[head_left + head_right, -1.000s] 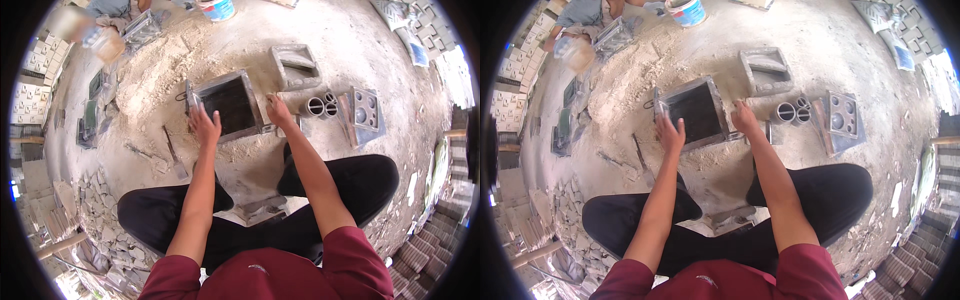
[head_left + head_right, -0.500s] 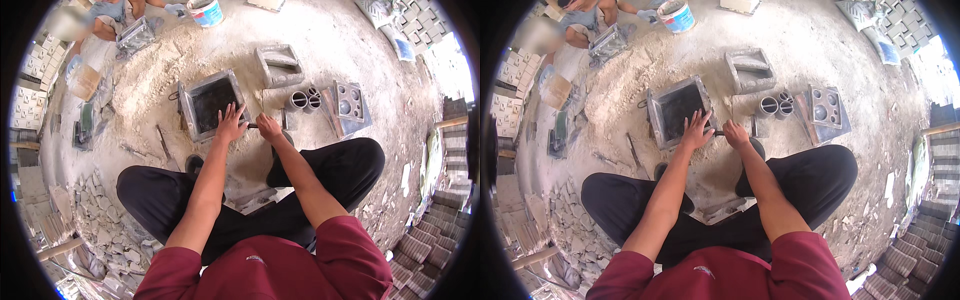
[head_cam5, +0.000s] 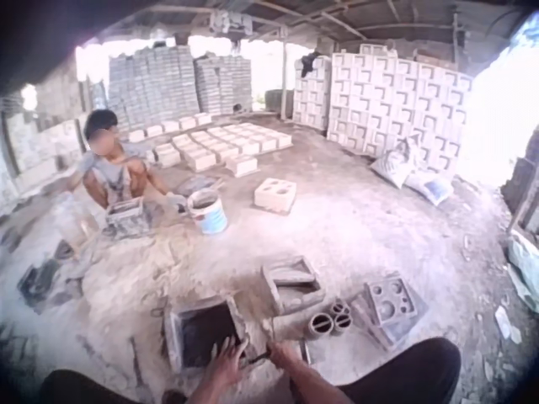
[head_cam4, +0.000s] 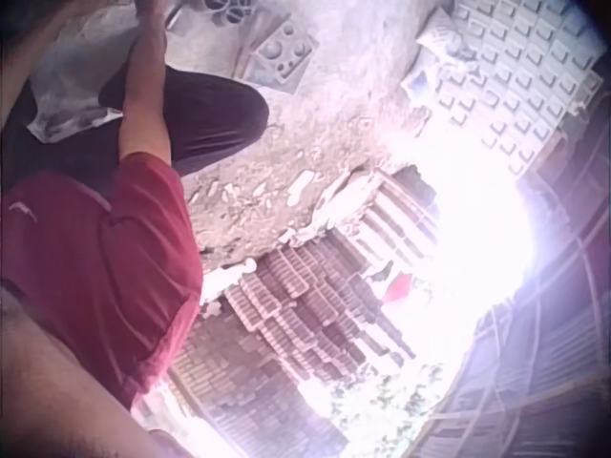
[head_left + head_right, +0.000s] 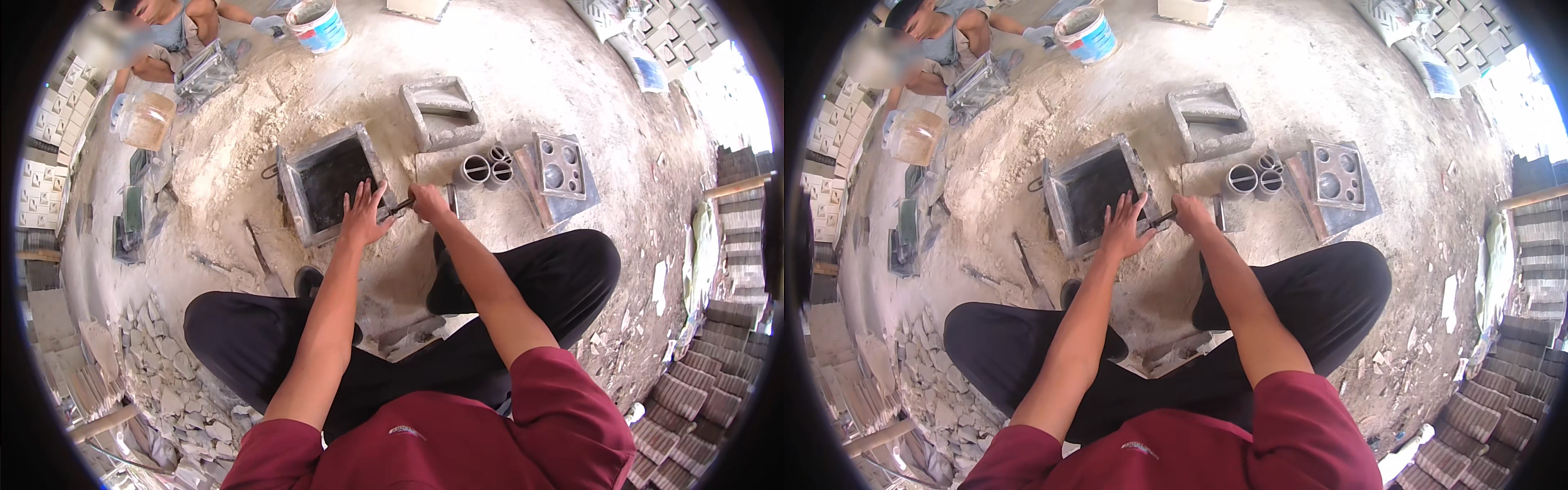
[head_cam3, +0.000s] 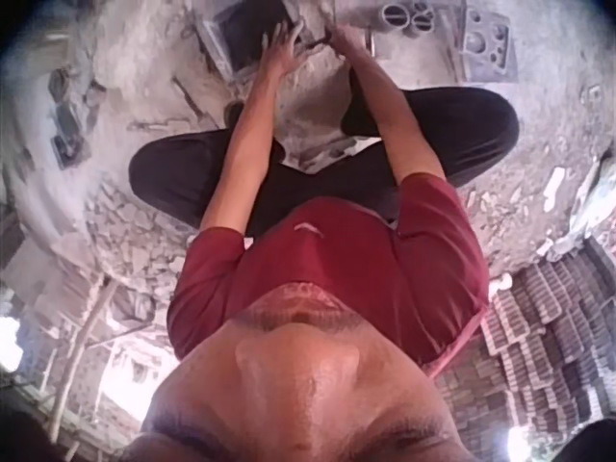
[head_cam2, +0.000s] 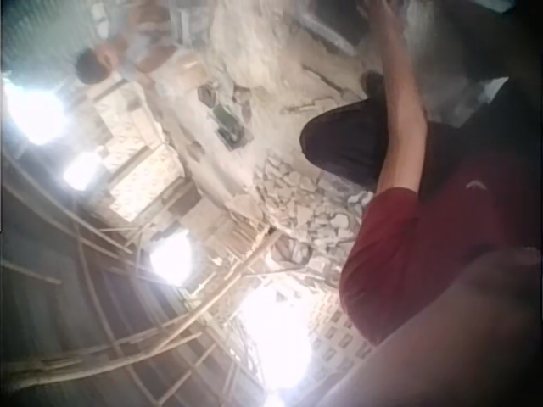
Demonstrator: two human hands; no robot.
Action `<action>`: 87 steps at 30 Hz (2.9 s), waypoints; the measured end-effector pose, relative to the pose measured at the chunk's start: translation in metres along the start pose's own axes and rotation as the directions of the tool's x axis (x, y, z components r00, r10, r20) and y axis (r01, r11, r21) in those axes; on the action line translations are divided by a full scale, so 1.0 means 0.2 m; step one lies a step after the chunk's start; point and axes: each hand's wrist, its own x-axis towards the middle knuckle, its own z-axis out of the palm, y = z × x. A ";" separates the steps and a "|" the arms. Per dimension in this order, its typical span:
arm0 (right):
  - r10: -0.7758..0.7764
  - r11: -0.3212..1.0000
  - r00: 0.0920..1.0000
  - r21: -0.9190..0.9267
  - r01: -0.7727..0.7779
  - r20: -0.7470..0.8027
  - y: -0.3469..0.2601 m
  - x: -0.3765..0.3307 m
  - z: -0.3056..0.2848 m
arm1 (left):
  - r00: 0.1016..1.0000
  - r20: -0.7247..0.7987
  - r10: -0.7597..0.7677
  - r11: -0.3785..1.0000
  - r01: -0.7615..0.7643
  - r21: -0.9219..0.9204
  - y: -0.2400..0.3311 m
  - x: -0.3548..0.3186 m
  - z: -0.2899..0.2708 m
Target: The person assembles a metal mold for concrete blocks by fitting a side panel onto a base, securing it with a latch, and then inserting a multi-hole metal template into the mold frame.
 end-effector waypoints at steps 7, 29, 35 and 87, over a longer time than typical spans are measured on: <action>0.147 0.987 0.985 -0.058 -0.152 -0.092 0.05 -0.04 -0.02 | 0.995 -0.099 -0.011 0.996 0.020 0.092 0.07 0.00 0.03; 0.595 0.804 0.374 0.533 -0.264 -0.712 0.59 -0.36 -0.82 | 0.853 -0.282 0.438 0.872 -0.480 -0.097 0.86 0.53 0.17; 0.711 0.627 0.333 0.344 -0.699 -0.620 1.26 -0.57 -1.02 | 0.960 -0.059 0.275 0.773 -0.257 -0.580 1.45 0.82 0.46; 0.310 0.906 0.810 0.412 -0.094 -0.498 0.23 0.01 -0.82 | 0.882 -0.448 -0.146 0.945 -0.010 -0.327 0.52 0.60 -0.51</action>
